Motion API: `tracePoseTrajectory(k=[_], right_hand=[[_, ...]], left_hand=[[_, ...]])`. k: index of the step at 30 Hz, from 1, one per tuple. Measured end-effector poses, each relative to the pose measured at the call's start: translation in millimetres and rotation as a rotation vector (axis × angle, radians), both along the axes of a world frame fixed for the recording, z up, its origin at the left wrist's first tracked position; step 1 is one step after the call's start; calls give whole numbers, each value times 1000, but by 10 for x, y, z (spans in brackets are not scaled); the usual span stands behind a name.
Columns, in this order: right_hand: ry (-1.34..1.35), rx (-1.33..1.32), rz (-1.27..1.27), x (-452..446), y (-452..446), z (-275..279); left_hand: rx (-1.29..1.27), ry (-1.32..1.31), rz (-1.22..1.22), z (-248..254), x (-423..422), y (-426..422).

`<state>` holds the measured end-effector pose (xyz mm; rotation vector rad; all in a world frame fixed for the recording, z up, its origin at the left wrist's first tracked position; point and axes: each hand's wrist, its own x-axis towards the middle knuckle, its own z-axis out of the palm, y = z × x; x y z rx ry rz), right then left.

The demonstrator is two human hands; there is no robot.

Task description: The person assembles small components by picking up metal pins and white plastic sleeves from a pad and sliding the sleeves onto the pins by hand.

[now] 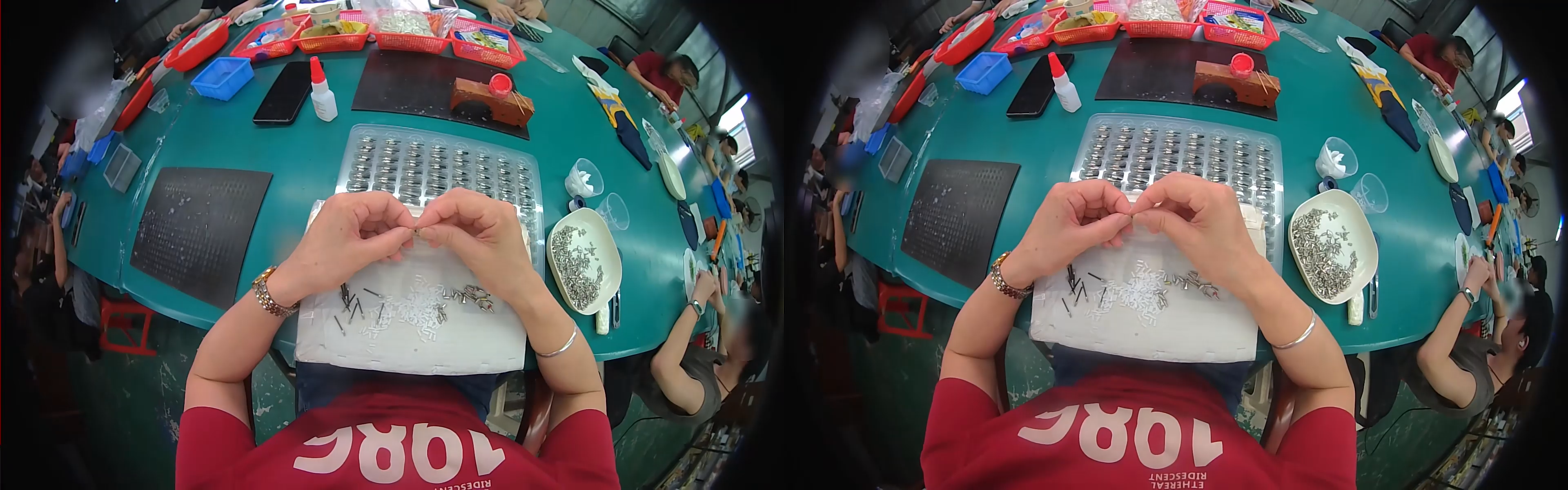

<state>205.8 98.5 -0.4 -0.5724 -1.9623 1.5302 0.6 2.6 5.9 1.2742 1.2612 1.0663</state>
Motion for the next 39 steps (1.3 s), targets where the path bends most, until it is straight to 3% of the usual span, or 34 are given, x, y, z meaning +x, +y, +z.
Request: tracePoseTrajectory(k=[19,28,34,39], right_hand=[[-64,433,-31,-1,-47,6],[-39,260,16,31,3,7],[-24,512,37,-15,-12,-6],[-17,447,44,43,-11,87]], left_hand=[[20,81,37,-71,3,1],[27,-74,14,-33,9,27],[22,-120,-18,-40,-11,27],[42,-118,-36,-44,-4,26]])
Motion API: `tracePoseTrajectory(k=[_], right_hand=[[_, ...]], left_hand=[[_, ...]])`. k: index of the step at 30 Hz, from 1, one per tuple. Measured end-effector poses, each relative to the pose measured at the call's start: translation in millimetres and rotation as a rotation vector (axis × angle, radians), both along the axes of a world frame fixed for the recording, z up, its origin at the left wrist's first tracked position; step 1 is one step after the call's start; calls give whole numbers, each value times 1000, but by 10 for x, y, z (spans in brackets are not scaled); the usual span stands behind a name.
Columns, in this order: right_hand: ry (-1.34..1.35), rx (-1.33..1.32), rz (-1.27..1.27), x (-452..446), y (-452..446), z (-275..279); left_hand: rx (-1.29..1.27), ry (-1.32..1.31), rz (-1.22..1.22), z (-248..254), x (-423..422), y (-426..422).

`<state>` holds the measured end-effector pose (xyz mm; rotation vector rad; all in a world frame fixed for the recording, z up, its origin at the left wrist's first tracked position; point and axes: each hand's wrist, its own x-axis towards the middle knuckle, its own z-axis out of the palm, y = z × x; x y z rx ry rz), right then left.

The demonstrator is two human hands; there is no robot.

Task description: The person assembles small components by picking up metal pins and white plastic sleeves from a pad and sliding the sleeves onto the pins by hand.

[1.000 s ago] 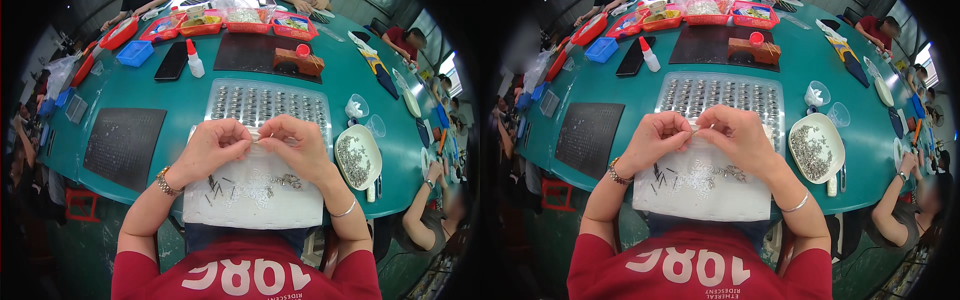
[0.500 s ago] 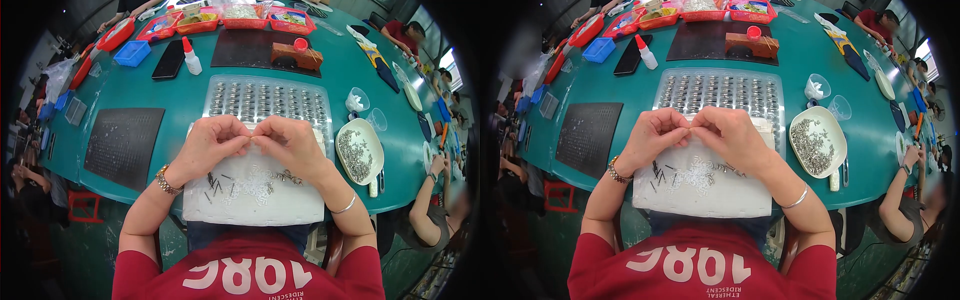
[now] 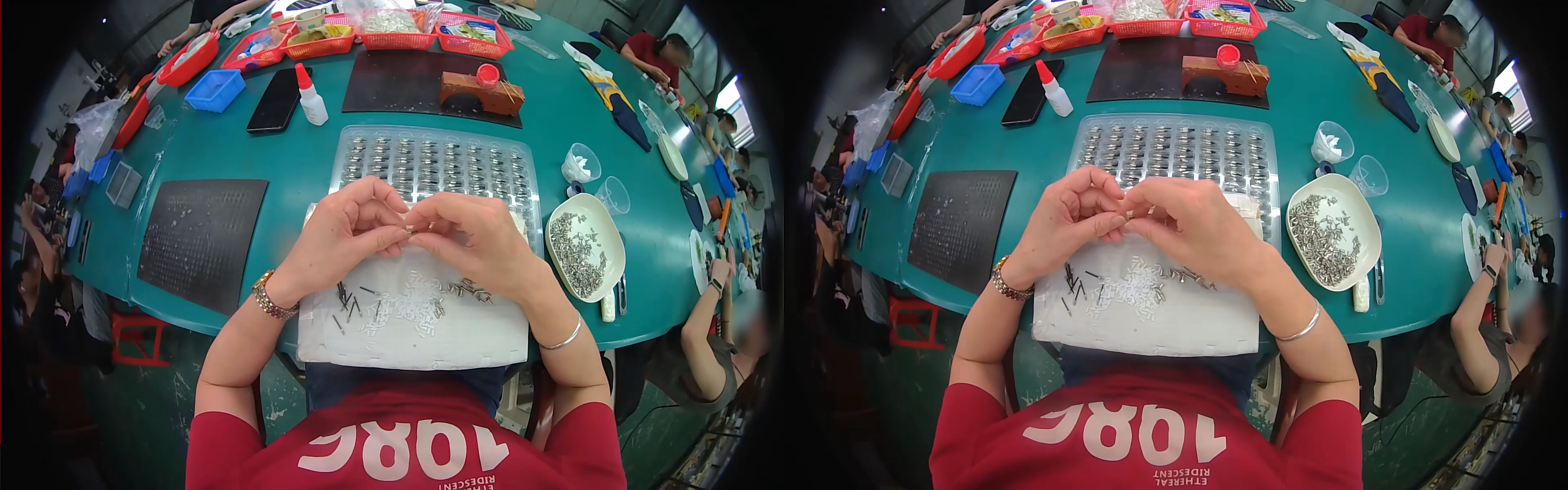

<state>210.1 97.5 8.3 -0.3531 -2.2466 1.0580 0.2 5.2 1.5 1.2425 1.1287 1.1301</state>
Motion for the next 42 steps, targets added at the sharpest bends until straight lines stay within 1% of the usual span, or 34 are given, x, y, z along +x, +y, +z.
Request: tracePoseTrajectory(k=[1,4,7,13,16,17,19,22,26,31,38,41,42], right_hand=[[2,-11,-11,11,-2,23],[-48,257,-42,23,46,-7],[-129,443,-30,18,56,6],[-125,462,-45,-28,33,-19],[-197,515,-68,-33,20,34],[-215,509,-105,-33,32,56],[-253,498,-177,-19,74,97],[-376,454,-332,-22,202,150],[-448,595,-346,-61,255,77],[-471,802,-335,-142,329,10],[-464,668,-268,-171,280,74],[-400,573,-274,-113,245,113],[-383,538,-273,-61,215,140]], left_hand=[[12,11,-10,-23,-6,3],[21,39,-22,-30,5,-2],[22,71,-26,-7,19,-10],[41,64,-25,-36,10,-11],[61,72,-27,-46,1,-18],[68,79,-28,-42,-2,-23],[80,47,47,-4,11,-27],[90,1,120,9,7,-32],[96,-97,172,5,-2,-24],[98,-101,150,4,-31,-24],[85,-88,132,-3,-29,-27],[95,-21,-13,15,-74,-44],[73,-32,-27,73,-64,-83]])
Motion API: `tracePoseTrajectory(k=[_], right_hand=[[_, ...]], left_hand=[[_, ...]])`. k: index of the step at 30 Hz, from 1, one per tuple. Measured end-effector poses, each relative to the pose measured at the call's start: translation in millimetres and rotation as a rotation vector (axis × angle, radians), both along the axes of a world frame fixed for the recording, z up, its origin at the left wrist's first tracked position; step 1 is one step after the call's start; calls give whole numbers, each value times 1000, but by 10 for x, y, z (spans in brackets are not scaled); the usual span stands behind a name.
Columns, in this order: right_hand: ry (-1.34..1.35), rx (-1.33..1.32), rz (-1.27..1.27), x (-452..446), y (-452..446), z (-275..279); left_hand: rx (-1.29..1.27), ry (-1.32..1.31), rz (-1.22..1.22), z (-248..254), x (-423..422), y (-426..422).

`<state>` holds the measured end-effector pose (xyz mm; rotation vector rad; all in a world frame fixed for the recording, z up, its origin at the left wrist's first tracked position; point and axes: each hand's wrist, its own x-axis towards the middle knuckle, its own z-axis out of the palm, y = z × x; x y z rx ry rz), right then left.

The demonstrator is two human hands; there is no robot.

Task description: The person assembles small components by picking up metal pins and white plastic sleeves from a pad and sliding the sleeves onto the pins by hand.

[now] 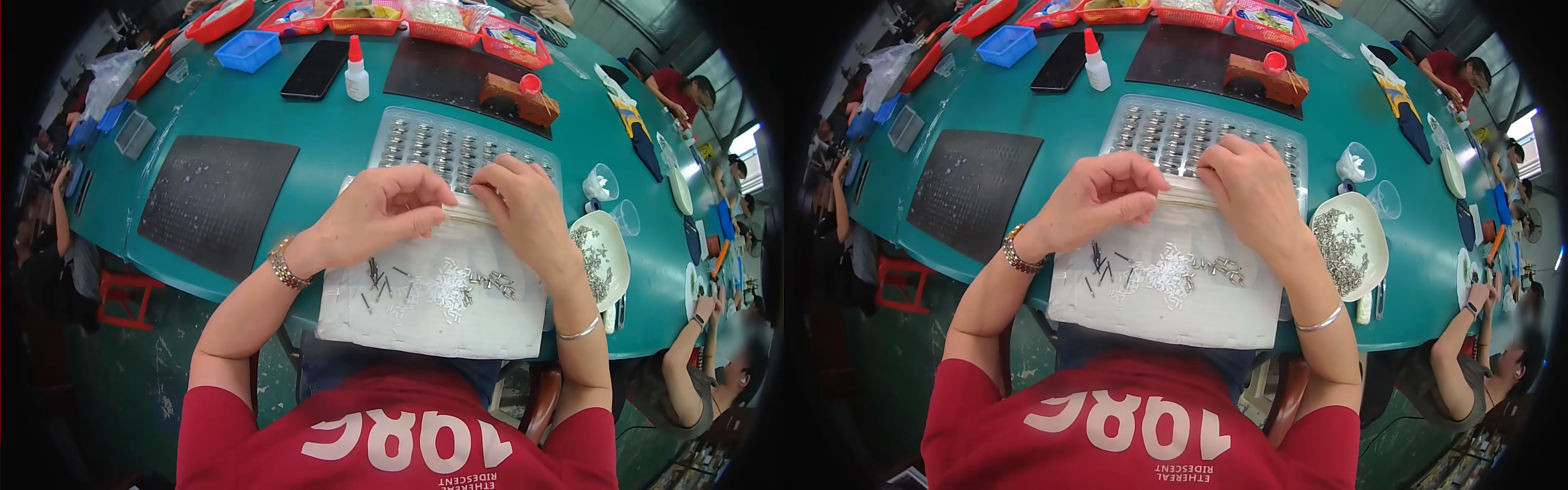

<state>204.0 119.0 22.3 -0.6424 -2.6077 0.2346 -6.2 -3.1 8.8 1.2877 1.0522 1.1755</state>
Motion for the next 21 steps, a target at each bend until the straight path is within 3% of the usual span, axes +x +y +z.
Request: tracePoseTrajectory(k=[3,8,21], right_hand=[[78,-192,5,83,-59,77],[193,-282,82,147,-47,42],[106,-465,336,156,-265,56]], left_hand=[[250,506,-87,143,-100,-78],[397,986,-132,306,-84,-267],[305,1041,-117,337,16,-419]])
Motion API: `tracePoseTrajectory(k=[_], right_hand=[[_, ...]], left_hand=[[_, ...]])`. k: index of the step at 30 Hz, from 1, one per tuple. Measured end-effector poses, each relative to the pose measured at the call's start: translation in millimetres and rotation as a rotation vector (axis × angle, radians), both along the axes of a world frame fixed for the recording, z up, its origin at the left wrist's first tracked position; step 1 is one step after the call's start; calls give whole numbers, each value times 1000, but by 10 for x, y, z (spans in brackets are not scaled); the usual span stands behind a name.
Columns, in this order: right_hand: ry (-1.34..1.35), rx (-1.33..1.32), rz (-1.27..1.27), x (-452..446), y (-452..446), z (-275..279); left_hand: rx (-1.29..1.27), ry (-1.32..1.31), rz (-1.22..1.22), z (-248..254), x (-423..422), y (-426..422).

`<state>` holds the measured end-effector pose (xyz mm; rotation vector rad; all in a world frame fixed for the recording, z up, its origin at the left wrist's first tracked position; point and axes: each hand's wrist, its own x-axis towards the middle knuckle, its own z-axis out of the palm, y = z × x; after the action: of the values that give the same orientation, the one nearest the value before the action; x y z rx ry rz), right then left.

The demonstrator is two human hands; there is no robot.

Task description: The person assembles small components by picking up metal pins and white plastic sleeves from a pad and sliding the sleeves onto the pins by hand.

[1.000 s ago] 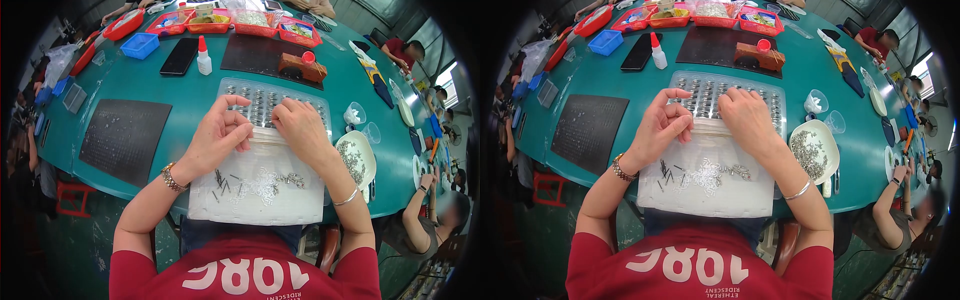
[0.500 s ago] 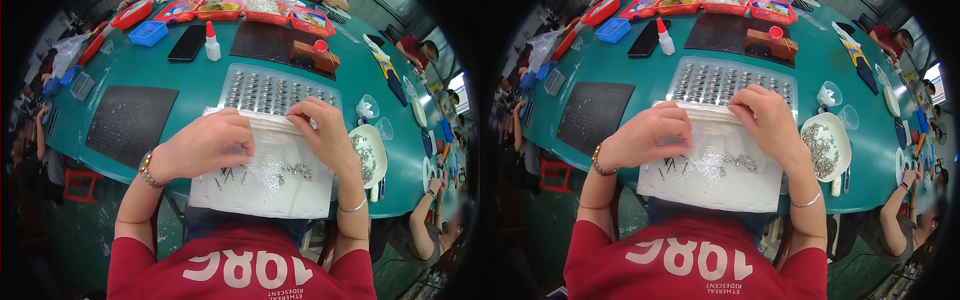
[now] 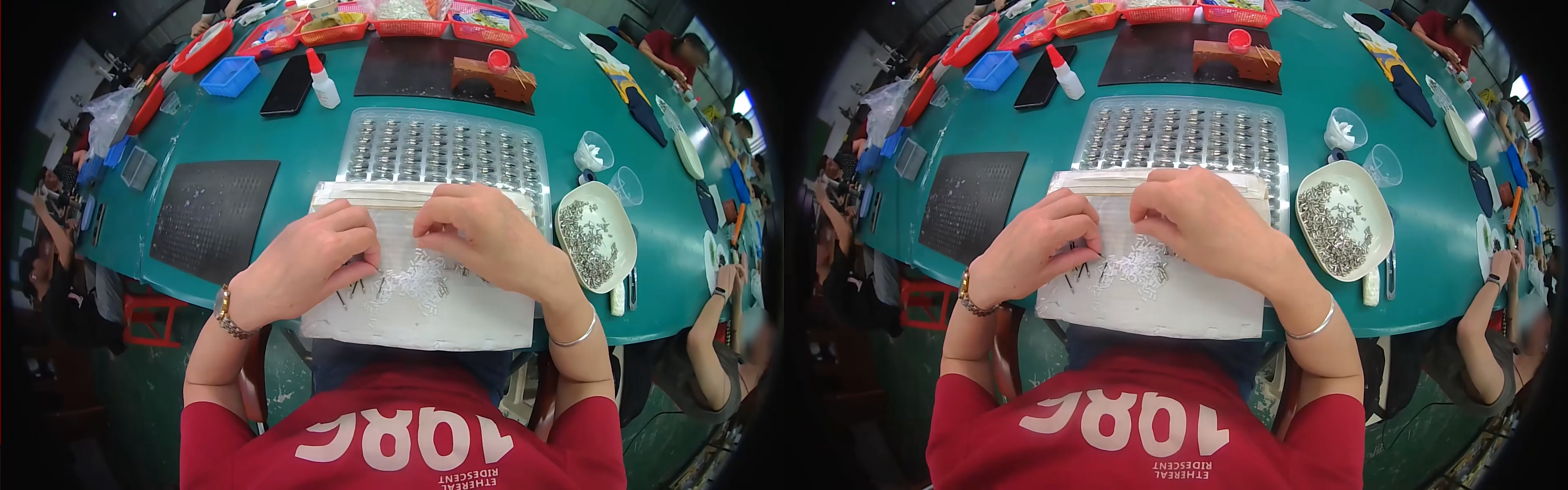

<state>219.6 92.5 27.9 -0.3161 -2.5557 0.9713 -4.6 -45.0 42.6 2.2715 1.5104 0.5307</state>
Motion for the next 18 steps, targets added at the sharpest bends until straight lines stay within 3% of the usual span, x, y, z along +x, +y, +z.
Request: tracePoseTrajectory(k=[5,11,14,18], right_hand=[[-32,17,21,-26,-55,-57],[-86,69,52,-18,-58,-53],[-98,161,41,-32,-71,-74],[-20,103,15,-27,-58,-102]], left_hand=[[-16,3,52,-22,-8,7],[-232,-511,205,90,25,101],[-12,-409,9,-14,-75,314],[-138,-711,-38,-157,-89,504]])
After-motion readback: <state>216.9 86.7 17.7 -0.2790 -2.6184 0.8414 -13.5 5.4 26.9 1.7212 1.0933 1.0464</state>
